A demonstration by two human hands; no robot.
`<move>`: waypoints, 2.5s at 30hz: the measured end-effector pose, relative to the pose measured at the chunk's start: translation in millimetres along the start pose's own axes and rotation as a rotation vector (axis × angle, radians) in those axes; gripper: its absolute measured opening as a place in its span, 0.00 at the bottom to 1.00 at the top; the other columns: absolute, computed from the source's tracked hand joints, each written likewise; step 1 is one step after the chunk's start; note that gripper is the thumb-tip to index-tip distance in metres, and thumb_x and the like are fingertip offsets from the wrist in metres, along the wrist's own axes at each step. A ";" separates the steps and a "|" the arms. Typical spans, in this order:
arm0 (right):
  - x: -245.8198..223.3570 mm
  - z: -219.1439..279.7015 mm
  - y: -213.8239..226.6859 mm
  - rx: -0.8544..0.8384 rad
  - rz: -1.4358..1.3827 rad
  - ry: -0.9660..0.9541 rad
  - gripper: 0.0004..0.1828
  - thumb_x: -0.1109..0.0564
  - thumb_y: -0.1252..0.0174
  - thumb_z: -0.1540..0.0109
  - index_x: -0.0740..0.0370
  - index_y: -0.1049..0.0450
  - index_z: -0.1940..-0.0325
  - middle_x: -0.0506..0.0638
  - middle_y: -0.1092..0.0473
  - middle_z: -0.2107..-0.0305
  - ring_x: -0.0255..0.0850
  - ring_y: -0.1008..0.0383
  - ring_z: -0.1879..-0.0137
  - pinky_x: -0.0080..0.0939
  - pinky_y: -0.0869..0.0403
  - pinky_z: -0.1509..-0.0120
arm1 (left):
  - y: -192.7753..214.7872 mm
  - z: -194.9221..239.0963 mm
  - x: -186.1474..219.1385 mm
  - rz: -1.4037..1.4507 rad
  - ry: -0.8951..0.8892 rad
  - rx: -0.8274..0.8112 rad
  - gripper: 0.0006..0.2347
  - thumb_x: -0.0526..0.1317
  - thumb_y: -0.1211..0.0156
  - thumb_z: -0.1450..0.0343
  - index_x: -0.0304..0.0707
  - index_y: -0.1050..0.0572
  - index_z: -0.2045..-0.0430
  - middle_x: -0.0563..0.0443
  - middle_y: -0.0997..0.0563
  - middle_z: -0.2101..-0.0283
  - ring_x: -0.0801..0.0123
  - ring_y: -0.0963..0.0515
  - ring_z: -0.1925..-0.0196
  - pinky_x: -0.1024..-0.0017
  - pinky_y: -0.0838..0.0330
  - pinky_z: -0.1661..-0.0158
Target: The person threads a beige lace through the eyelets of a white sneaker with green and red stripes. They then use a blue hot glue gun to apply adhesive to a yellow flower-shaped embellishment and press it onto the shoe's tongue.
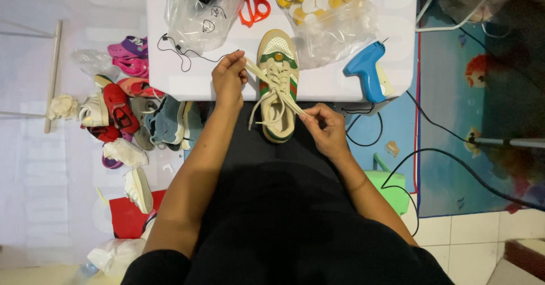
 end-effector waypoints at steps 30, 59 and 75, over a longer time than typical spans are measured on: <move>-38.2 -0.8 -20.9 -0.187 0.185 0.190 0.05 0.58 0.34 0.37 0.59 0.17 0.59 0.52 0.25 0.65 0.45 0.28 0.62 0.44 0.28 0.58 | -50.4 157.1 78.6 -1.208 -0.480 -0.742 0.09 0.38 0.42 0.27 0.36 0.16 0.60 0.39 0.23 0.65 0.46 0.22 0.60 0.60 0.25 0.62; -54.0 8.3 -33.9 -0.289 0.183 0.357 0.13 0.49 0.33 0.38 0.58 0.20 0.56 0.52 0.22 0.61 0.48 0.27 0.60 0.44 0.27 0.55 | -37.5 183.8 61.6 -1.502 -0.590 -0.780 0.23 0.45 0.27 0.37 0.38 0.27 0.51 0.42 0.38 0.45 0.42 0.36 0.38 0.52 0.28 0.54; -50.6 -22.1 -39.5 -0.320 0.222 0.469 0.14 0.55 0.29 0.41 0.63 0.22 0.57 0.55 0.25 0.59 0.54 0.28 0.56 0.51 0.27 0.50 | -41.8 150.0 76.0 -1.363 -0.537 -0.756 0.15 0.42 0.37 0.28 0.46 0.26 0.48 0.33 0.40 0.39 0.28 0.31 0.39 0.42 0.26 0.54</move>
Point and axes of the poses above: each hand's wrist, its own z-axis away from the middle knuckle, its own y-axis out of the back of the hand, x = y × z, the point moved 7 cm from there along -z, towards the middle knuckle
